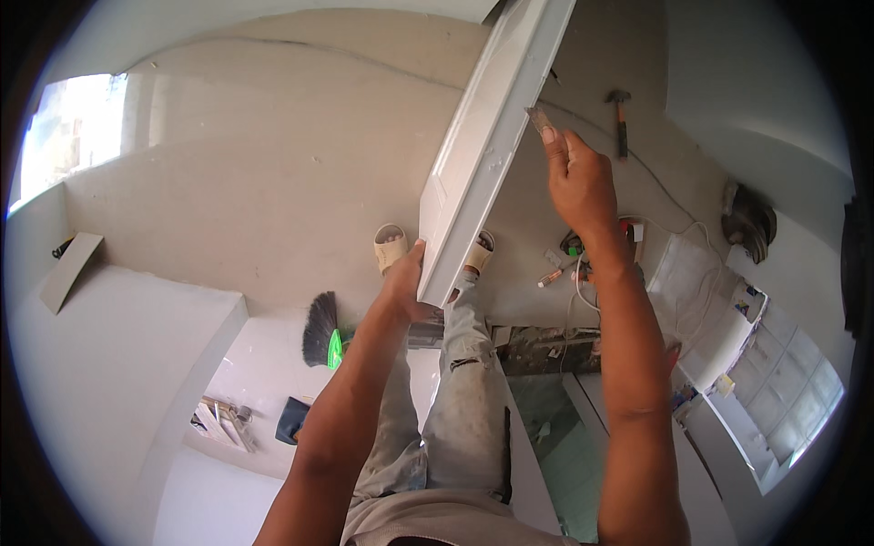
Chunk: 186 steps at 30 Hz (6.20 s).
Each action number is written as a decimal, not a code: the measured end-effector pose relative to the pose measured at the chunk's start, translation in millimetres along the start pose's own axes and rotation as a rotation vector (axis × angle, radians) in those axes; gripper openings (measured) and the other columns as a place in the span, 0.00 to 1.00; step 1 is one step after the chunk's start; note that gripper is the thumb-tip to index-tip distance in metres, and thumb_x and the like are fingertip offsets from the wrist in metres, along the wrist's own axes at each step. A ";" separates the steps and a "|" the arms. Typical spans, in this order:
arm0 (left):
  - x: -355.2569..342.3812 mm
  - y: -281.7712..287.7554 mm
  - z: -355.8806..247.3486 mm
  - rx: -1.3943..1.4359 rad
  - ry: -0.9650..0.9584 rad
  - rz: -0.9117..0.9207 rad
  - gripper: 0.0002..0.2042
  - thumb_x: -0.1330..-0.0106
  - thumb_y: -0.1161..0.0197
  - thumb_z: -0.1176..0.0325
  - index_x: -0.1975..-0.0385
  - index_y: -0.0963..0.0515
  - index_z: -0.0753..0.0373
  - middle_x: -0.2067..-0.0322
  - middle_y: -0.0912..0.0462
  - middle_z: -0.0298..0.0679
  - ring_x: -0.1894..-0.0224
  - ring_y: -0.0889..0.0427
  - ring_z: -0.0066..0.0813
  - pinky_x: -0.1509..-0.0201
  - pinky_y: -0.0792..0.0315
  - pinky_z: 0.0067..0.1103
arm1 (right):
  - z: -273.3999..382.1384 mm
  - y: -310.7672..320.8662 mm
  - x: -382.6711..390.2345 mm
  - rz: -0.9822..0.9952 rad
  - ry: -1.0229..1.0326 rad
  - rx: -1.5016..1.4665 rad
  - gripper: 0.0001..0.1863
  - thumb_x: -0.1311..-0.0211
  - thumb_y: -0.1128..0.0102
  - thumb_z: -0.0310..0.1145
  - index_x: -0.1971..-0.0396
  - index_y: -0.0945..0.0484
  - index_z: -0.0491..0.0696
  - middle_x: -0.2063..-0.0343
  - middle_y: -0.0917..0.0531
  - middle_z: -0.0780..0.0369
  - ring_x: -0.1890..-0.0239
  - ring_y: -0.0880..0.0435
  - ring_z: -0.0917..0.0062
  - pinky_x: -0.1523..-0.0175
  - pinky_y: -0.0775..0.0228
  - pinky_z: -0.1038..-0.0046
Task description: The person uses a hammer and a pry bar to secure a white cabinet door to a wall. They repeatedly tap the pry bar against the door frame to adjust its position and then scrape along the edges to ensure a tight fit.
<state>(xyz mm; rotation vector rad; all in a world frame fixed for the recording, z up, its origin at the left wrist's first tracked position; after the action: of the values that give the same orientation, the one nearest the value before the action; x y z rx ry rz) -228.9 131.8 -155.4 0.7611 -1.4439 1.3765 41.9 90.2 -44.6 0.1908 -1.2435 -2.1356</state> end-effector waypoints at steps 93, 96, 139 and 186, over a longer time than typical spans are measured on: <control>55.4 -147.7 -67.3 -1.231 -1.251 -0.316 0.32 0.24 0.43 0.50 0.34 0.34 0.73 0.41 0.26 0.64 0.39 0.25 0.62 0.37 0.28 0.41 | 16.0 3.5 46.2 0.087 0.117 0.306 0.16 0.25 0.44 0.46 0.64 0.29 0.47 0.69 0.17 0.53 0.68 0.14 0.54 0.64 0.21 0.55; 42.3 -149.6 -82.8 -1.201 -1.148 -0.206 0.33 0.25 0.42 0.48 0.34 0.33 0.74 0.43 0.24 0.64 0.40 0.23 0.62 0.38 0.27 0.40 | 20.0 2.2 41.2 0.084 0.117 0.388 0.16 0.26 0.44 0.46 0.65 0.29 0.48 0.71 0.17 0.54 0.70 0.14 0.55 0.66 0.21 0.55; 32.2 -197.7 -126.4 -1.373 -0.935 -0.400 0.30 0.30 0.42 0.35 0.57 0.12 0.59 0.78 0.15 0.49 0.71 0.13 0.47 0.63 0.23 0.36 | 9.3 22.5 -33.8 0.085 0.120 0.361 0.18 0.25 0.45 0.46 0.67 0.27 0.46 0.77 0.15 0.52 0.75 0.14 0.52 0.69 0.22 0.54; 32.4 -201.9 -115.0 -1.735 -1.594 -0.258 0.31 0.31 0.38 0.70 0.28 0.36 0.59 0.35 0.30 0.59 0.45 0.19 0.61 0.47 0.21 0.42 | -310.1 -61.9 413.2 0.477 -1.109 -0.089 0.27 0.31 0.42 0.44 0.41 0.27 0.41 0.43 0.23 0.46 0.43 0.22 0.47 0.44 0.25 0.52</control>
<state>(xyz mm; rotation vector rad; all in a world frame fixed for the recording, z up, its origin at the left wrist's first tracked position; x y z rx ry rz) -30.2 215.3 -63.0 0.6039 -2.6153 -1.2929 -175.4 -361.6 -184.0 -1.3512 -1.5101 -1.8249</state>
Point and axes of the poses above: each hand's wrist, its own x-axis away from the middle knuckle, its own y-axis out of the back of the hand, z = x × y, the point moved 4 cm from there along -x, towards the middle knuckle
